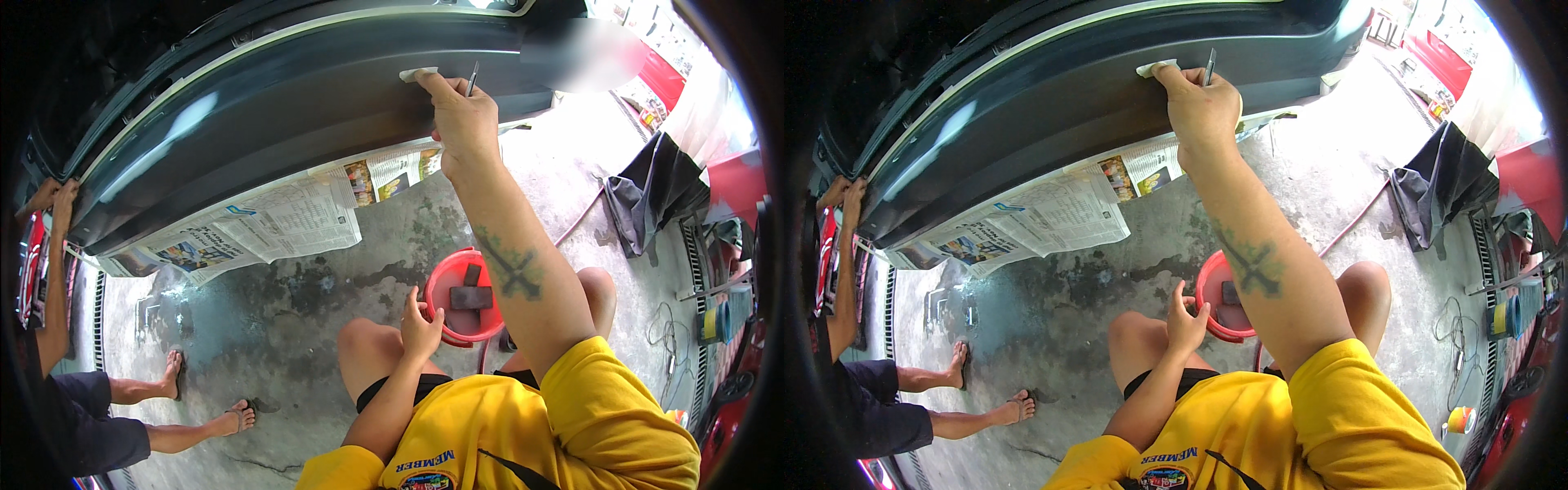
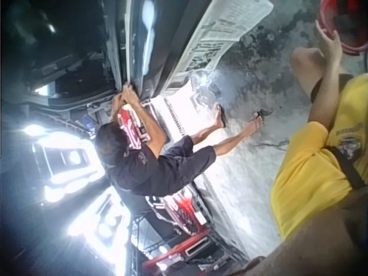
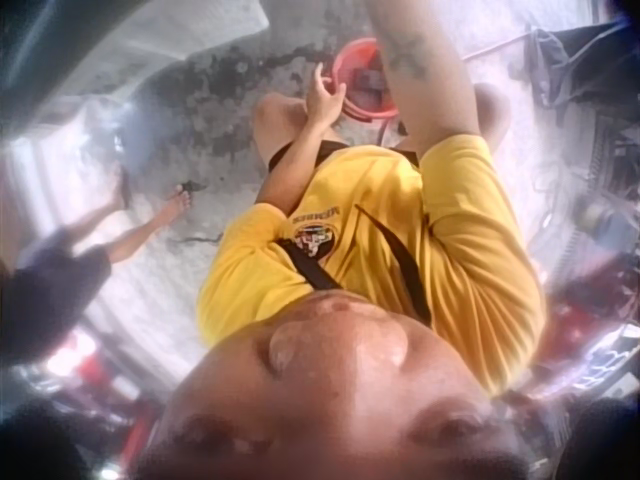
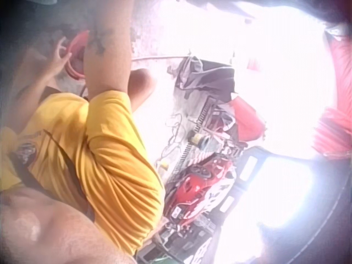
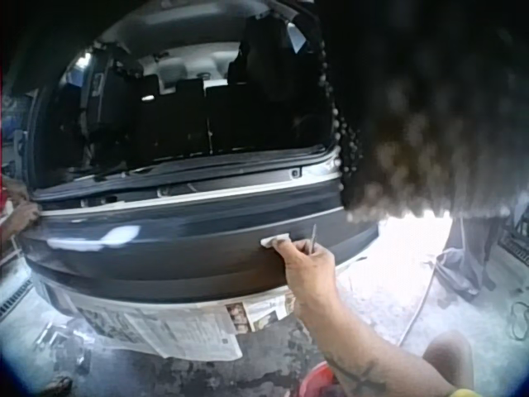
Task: The person applies small pieces of masking tape to the lower front bumper of a car. They tear pieces from a roll, place them on the surface, and use a small tool to smooth or trim the edges. Another person works on the vehicle in the background.
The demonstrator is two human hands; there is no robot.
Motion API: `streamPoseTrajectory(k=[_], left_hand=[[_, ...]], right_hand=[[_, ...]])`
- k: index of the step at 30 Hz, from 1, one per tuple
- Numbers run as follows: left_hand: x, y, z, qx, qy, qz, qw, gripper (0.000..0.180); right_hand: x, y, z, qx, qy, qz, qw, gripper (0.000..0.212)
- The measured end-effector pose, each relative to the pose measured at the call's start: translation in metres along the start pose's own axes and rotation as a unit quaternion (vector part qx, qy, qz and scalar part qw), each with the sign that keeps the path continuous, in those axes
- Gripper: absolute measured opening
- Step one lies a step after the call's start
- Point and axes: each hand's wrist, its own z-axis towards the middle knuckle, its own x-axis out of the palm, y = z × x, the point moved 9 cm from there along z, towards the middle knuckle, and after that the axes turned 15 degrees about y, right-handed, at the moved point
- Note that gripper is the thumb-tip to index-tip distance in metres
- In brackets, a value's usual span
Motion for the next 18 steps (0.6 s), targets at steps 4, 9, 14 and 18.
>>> streamPoseTrajectory(k=[4,9,14,18], left_hand=[[0.0011,-0.0009,0.0012,0.009,-0.002,0.002,1.0,0.08],[0.0033,-0.0013,0.0003,-0.002,0.009,0.001,1.0,0.08],[0.0049,0.002,0.0019,-0.004,0.007,0.017,1.0,0.08],[0.0061,0.0028,0.0021,-0.019,0.016,0.002,1.0,0.079]], right_hand=[[0.0033,0.0018,-0.0042,0.022,0.014,0.016,1.0,0.028],[0.0024,-0.0042,-0.0055,0.07,0.022,0.035,0.997,0.03],[0.0026,0.002,-0.0086,0.051,-0.003,0.039,0.998,0.024],[0.0022,0.0002,-0.0079,0.04,-0.001,0.04,0.998,0.021]])
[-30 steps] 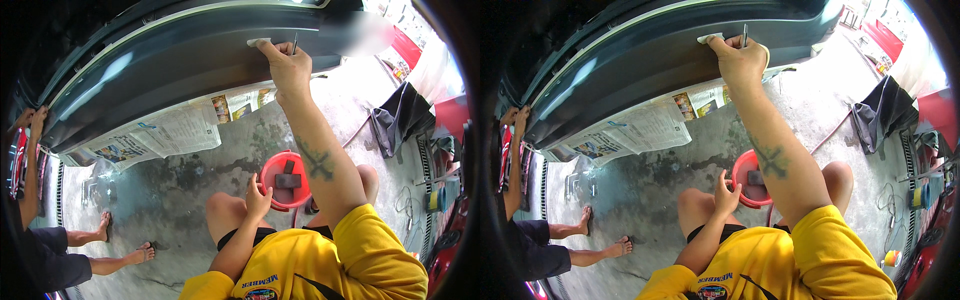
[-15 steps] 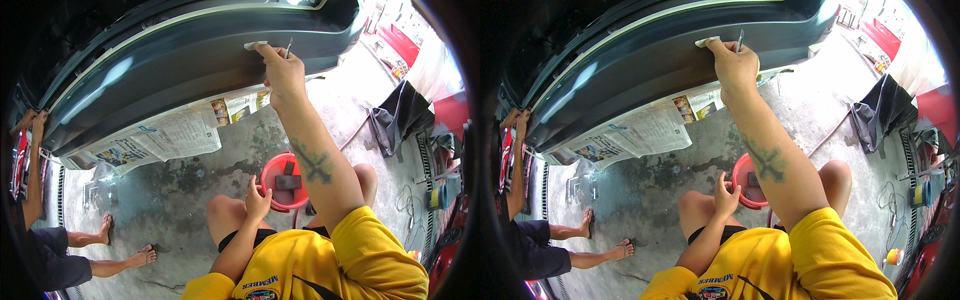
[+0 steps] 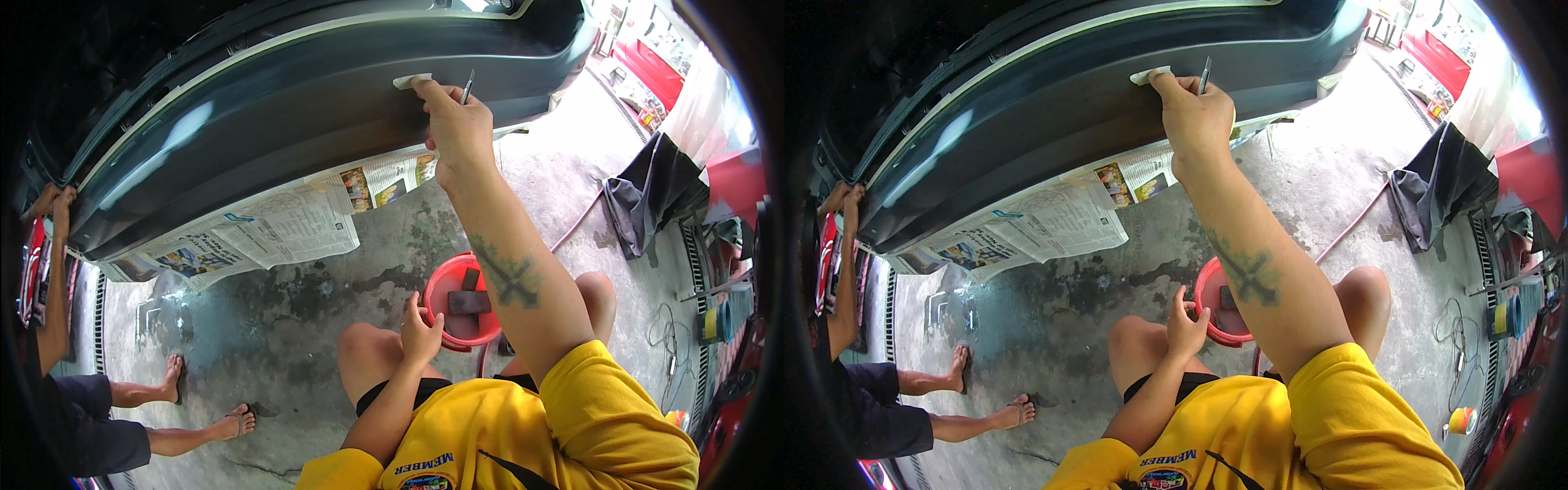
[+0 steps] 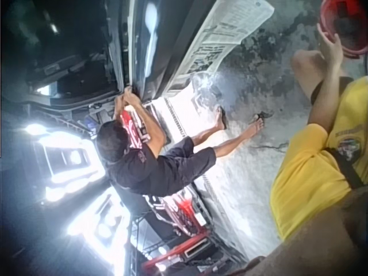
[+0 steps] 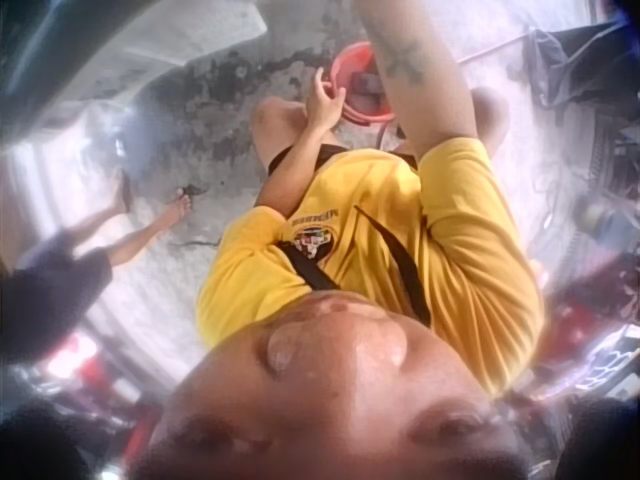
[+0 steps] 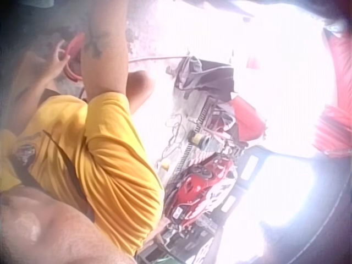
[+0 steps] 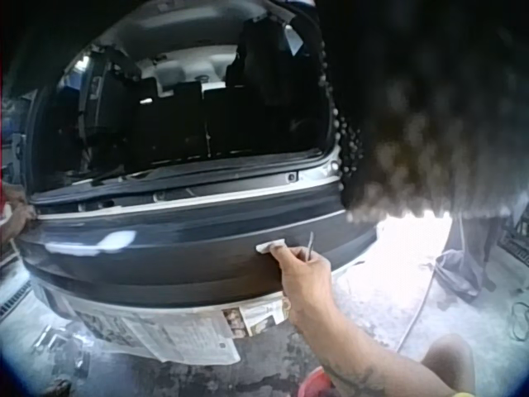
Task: The person applies small pieces of masking tape to the lower front bumper of a car. They tear pieces from a roll, place them on the surface, and use a small tool to smooth or trim the edges. Another person works on the vehicle in the background.
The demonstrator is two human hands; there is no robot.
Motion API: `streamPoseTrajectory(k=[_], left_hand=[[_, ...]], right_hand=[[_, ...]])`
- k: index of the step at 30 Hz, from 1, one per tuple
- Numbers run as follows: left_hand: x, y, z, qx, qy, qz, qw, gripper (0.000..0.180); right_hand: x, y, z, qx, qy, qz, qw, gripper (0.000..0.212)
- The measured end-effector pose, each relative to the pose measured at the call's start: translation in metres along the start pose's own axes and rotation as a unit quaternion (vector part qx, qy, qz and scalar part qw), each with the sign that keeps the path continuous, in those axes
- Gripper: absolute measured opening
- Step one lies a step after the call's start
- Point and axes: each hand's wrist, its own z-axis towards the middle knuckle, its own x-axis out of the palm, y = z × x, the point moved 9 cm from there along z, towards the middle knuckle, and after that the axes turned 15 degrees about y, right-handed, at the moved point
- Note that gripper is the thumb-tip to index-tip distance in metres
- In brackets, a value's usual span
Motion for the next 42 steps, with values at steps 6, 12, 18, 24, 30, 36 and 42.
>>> streamPoseTrajectory(k=[6,12,18,24,30,36,42], left_hand=[[0.001,0.0,0.001,0.009,-0.004,0.004,1.0,0.078],[0.003,-0.001,0.001,0.014,-0.006,0.011,1.0,0.078],[0.003,-0.001,0.002,0.017,-0.004,0.008,1.0,0.078],[0.004,0.0,0.004,-0.001,0.006,0.007,1.0,0.079],[0.004,-0.001,0.006,-0.005,0.013,-0.001,1.0,0.08],[0.004,-0.002,0.007,-0.004,0.009,0.003,1.0,0.08],[0.007,-0.001,0.009,-0.008,0.013,0.0,1.0,0.08]], right_hand=[[0.001,-0.004,0.005,-0.018,0.011,0.009,1.0,0.028],[-0.002,-0.004,0.004,-0.015,-0.003,-0.012,1.0,0.028],[-0.001,-0.005,0.007,-0.038,-0.009,0.0,0.999,0.03],[-0.005,0.008,0.01,-0.116,-0.022,-0.083,0.99,0.027],[-0.004,0.015,0.01,-0.129,-0.015,-0.121,0.984,0.025],[-0.005,0.025,0.009,-0.156,-0.019,-0.188,0.97,0.023],[-0.008,0.033,0.013,-0.15,-0.02,-0.289,0.945,0.029]])
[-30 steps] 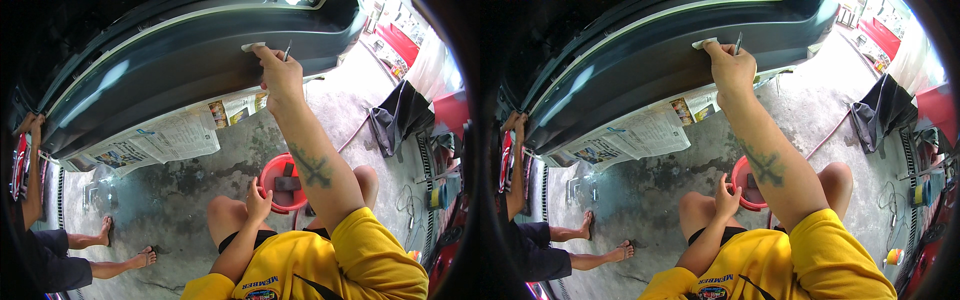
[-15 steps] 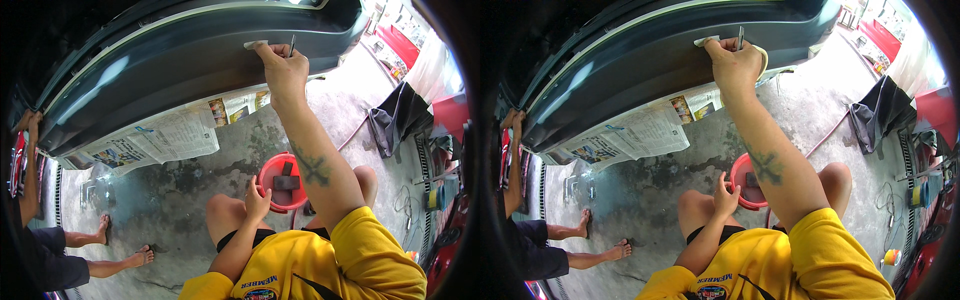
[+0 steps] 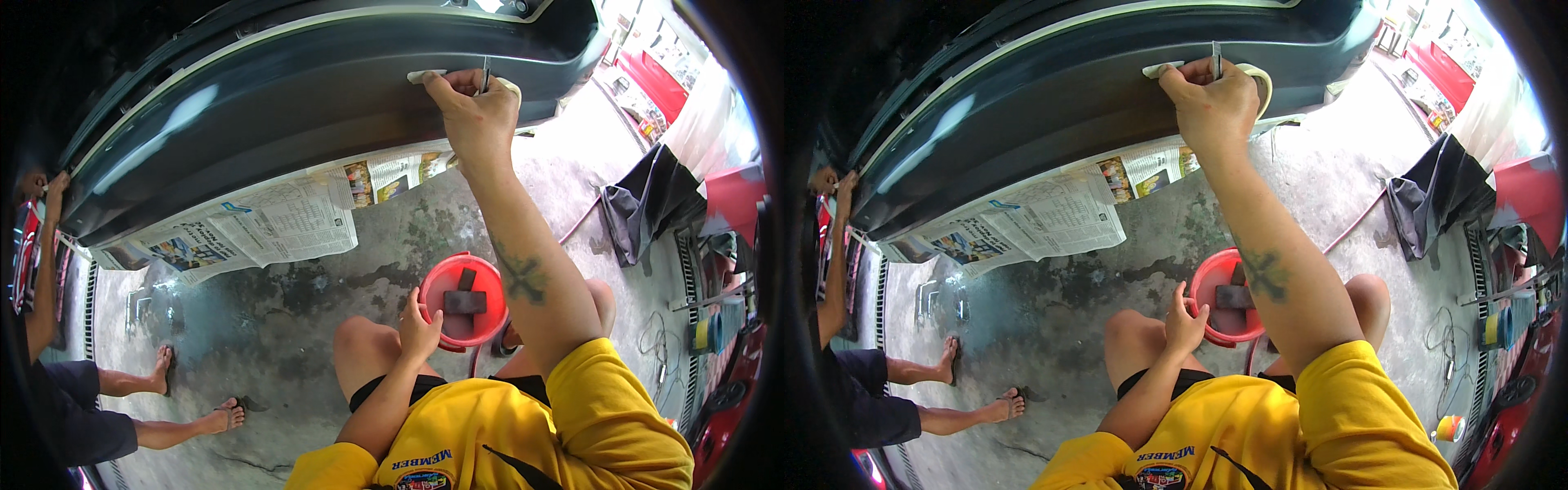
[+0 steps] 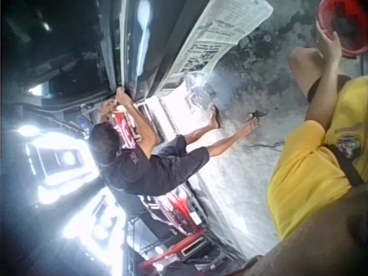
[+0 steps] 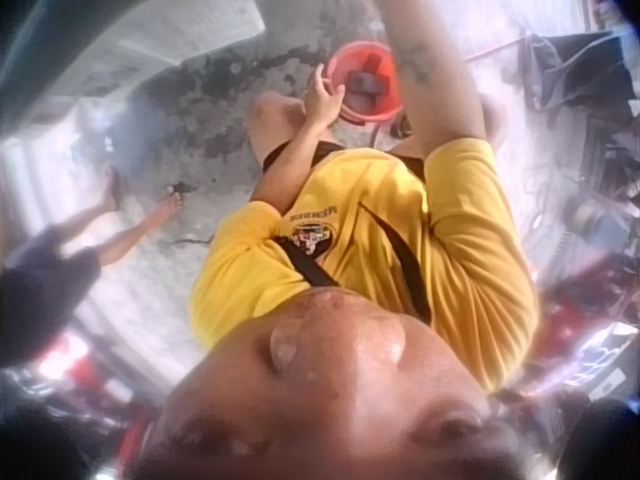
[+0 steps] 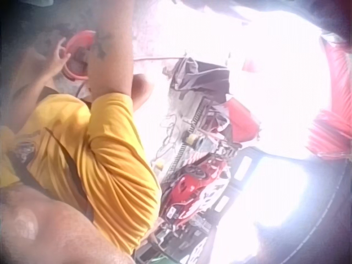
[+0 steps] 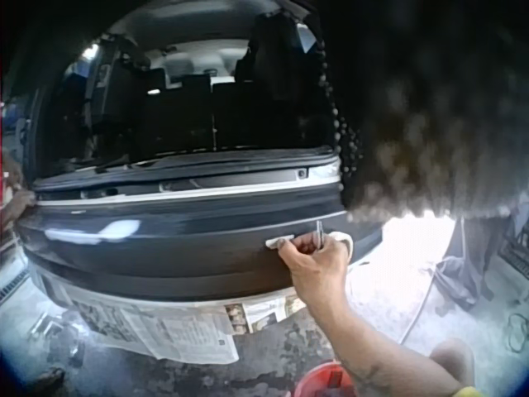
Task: The person applies small pieces of masking tape to the lower front bumper of a car. They tear pieces from a roll, place them on the surface, and use a small tool to smooth or trim the edges. Another person works on the vehicle in the background.
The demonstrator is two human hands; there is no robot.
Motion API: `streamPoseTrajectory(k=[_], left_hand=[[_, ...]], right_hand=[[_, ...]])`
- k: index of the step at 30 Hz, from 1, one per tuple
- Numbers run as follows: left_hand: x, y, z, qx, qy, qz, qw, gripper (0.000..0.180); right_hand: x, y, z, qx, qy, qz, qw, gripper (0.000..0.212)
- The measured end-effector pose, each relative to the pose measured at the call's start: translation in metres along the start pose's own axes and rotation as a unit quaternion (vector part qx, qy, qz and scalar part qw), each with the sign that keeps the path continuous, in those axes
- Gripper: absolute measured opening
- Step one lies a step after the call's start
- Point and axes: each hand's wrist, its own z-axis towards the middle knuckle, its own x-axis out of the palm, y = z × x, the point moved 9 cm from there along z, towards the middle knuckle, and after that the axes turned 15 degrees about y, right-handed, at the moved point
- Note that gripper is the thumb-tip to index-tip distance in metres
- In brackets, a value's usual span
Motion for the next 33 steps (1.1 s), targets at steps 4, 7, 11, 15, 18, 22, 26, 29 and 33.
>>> streamPoseTrajectory(k=[4,7,11,15,18,22,26,29,33], left_hand=[[0.001,0.001,0.001,0.002,0.004,0.001,1.0,0.08],[0.0,0.001,0.0,0.006,-0.001,0.007,1.0,0.08],[0.002,0.001,0.0,0.013,-0.002,0.007,1.0,0.08],[0.001,-0.002,-0.002,0.013,-0.006,0.009,1.0,0.081],[0.001,0.0,-0.002,0.009,-0.004,0.006,1.0,0.081],[-0.002,-0.002,-0.003,0.034,-0.039,0.033,0.998,0.08],[-0.001,-0.002,-0.004,0.03,-0.039,0.037,0.998,0.081],[-0.001,-0.006,-0.005,0.023,-0.022,0.017,0.999,0.081],[-0.004,-0.005,-0.006,0.022,-0.015,0.002,1.0,0.081]], right_hand=[[-0.007,0.014,0.003,-0.054,0.008,-0.108,0.993,0.03],[-0.011,0.032,0.004,-0.059,0.03,-0.21,0.975,0.032],[-0.009,0.045,0.014,-0.078,0.074,-0.321,0.941,0.035],[-0.008,0.058,0.018,-0.127,0.108,-0.363,0.917,0.035],[-0.005,0.063,0.018,-0.131,0.116,-0.397,0.901,0.034],[0.0,0.072,0.018,-0.152,0.128,-0.452,0.869,0.036],[0.006,0.08,0.013,-0.237,0.124,-0.477,0.838,0.034],[0.007,0.086,0.011,-0.28,0.116,-0.505,0.808,0.03],[0.014,0.091,0.007,-0.308,0.13,-0.541,0.772,0.027]])
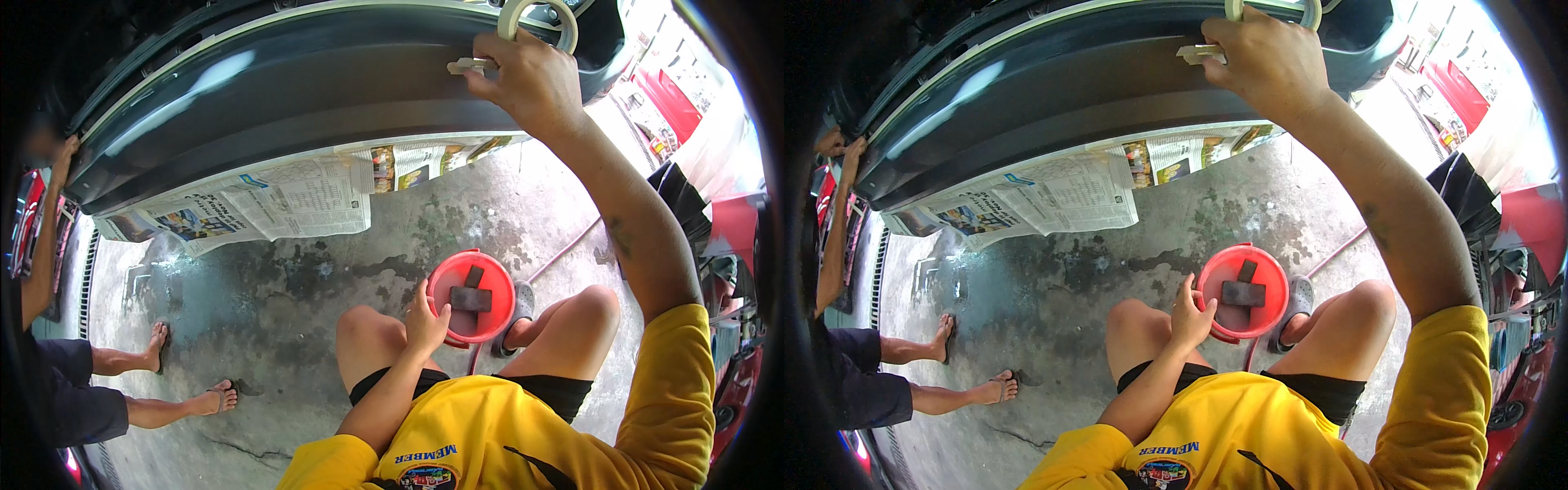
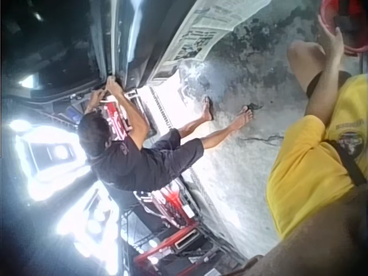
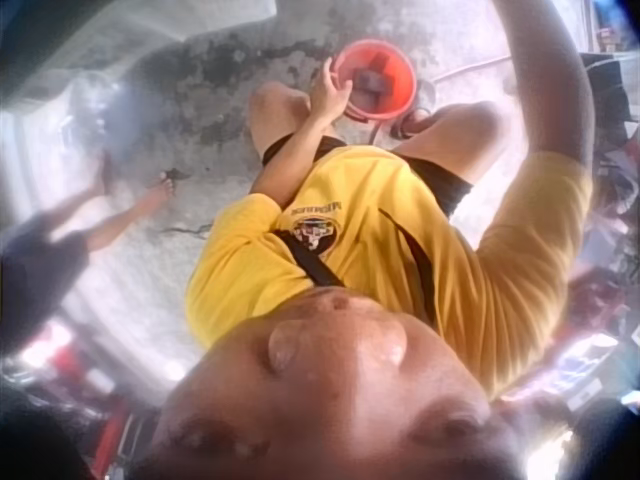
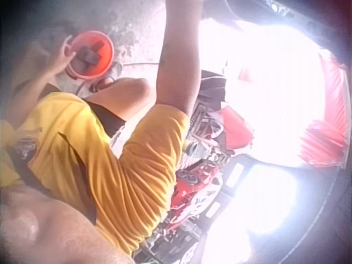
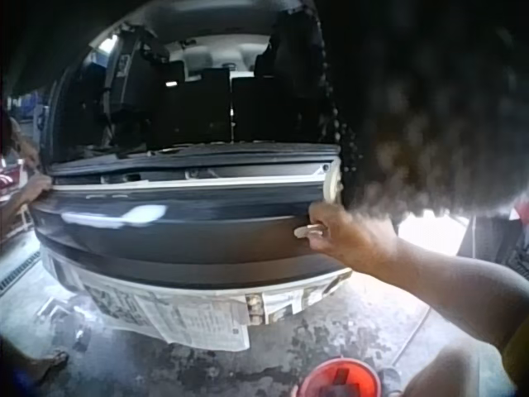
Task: The person applies small pieces of masking tape to the lower front bumper of a car. They tear pieces from a roll, place them on the surface, and use a small tool to smooth or trim the edges. Another person works on the vehicle in the background.
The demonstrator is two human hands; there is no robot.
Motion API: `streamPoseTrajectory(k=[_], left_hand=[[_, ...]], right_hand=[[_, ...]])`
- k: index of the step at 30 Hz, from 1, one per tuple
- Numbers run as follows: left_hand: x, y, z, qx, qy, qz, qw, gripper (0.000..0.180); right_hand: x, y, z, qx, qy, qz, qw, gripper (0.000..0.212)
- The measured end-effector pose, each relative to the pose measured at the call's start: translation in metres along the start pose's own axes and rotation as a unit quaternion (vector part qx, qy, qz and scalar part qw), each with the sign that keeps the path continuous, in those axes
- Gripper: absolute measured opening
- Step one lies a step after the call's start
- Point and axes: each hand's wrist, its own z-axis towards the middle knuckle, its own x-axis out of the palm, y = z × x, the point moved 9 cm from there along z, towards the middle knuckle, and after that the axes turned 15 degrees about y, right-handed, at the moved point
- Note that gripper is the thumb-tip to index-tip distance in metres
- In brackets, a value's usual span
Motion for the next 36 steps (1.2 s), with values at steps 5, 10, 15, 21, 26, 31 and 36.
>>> streamPoseTrajectory(k=[5,10,15,21,26,31,36], left_hand=[[-0.003,0.003,-0.001,0.004,-0.005,0.0,1.0,0.081],[-0.009,-0.006,-0.007,0.042,-0.046,-0.055,0.997,0.064],[-0.077,-0.08,-0.006,0.139,-0.14,-0.087,0.976,0.028],[-0.225,-0.284,0.001,0.367,-0.307,0.031,0.878,0.013],[-0.242,-0.397,0.022,0.417,-0.322,0.251,0.812,0.008],[-0.223,-0.411,0.054,0.378,-0.296,0.396,0.783,0.007],[-0.209,-0.426,0.059,0.344,-0.273,0.507,0.741,0.007]], right_hand=[[-0.006,0.01,0.006,-0.042,0.034,-0.055,0.997,0.028],[-0.03,-0.022,-0.015,0.02,-0.025,0.087,0.996,0.031],[-0.02,-0.059,-0.117,0.12,0.066,0.206,0.969,0.022],[-0.003,-0.043,-0.194,0.136,0.168,0.356,0.909,0.016],[0.041,-0.038,-0.239,0.218,0.151,0.461,0.847,0.015],[0.142,-0.044,-0.3,0.323,0.183,0.533,0.76,0.017],[0.24,-0.065,-0.347,0.316,0.214,0.582,0.718,0.022]])
